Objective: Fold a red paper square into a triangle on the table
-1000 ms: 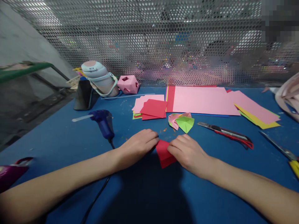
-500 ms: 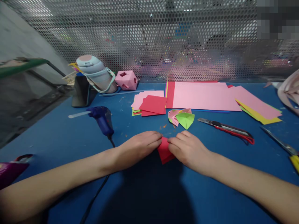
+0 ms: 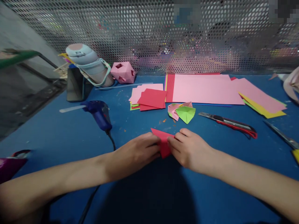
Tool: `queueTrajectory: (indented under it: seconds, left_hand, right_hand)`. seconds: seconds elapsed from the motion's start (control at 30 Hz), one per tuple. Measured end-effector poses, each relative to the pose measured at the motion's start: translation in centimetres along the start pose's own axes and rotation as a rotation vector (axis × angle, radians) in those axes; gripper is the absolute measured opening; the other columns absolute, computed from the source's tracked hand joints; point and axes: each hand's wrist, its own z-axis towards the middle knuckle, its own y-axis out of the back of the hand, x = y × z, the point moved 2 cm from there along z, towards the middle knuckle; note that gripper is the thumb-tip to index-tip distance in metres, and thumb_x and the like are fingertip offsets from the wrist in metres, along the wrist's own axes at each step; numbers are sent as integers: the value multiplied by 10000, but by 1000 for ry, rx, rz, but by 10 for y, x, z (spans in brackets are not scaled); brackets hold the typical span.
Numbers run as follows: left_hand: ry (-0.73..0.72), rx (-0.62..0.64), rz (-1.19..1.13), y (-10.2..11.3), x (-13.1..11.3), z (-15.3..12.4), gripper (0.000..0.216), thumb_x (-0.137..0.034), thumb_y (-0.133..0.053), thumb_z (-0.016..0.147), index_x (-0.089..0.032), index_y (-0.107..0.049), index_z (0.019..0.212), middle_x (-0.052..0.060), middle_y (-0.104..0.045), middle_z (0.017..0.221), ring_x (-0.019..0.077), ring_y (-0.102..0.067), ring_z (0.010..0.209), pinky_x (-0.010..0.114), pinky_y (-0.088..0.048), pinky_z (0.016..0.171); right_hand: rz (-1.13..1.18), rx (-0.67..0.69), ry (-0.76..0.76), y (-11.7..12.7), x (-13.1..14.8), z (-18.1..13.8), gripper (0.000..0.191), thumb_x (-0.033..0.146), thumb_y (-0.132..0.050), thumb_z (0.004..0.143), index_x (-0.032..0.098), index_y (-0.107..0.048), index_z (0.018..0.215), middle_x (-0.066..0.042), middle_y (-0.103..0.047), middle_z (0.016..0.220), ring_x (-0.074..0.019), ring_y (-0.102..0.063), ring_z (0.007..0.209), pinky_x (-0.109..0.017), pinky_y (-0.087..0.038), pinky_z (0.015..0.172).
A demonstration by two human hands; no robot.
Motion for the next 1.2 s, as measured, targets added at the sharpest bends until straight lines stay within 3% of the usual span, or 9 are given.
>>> queueTrajectory:
  seconds: [0.17,0.7,0.93,1.2]
  left_hand:
    - [49,1,-52,-1,1,1,254,-186,-398,889,-153,-619,766,58,-580,772,190,-521,750,309,-412,723]
    - [-25,12,62,3,-1,2,308,-194,-359,913,-124,-619,765,69,-583,768,174,-517,700,304,-407,663]
    - [-59,-59,83,2,0,1,259,-190,-401,899,-121,-600,749,55,-575,739,156,-505,657,286,-415,624]
    - [-70,-91,111,2,-1,0,211,-175,-435,881,-123,-594,752,52,-574,733,162,-502,655,294,-435,629]
  right_hand:
    - [-20,-5,26,1,0,-1,412,93,-268,927,147,-647,775,-106,-640,912,-183,-469,710,-345,-312,600]
    - [-25,5,41,0,1,-2,400,101,-279,927,155,-628,738,-96,-632,923,-185,-449,690,-338,-280,585]
    - [-48,77,63,-1,2,-3,368,99,-296,919,149,-618,747,-98,-618,903,-187,-445,689,-344,-260,595]
    - [-73,61,73,-3,3,-4,337,107,-310,923,150,-586,736,-88,-597,858,-178,-430,679,-333,-268,590]
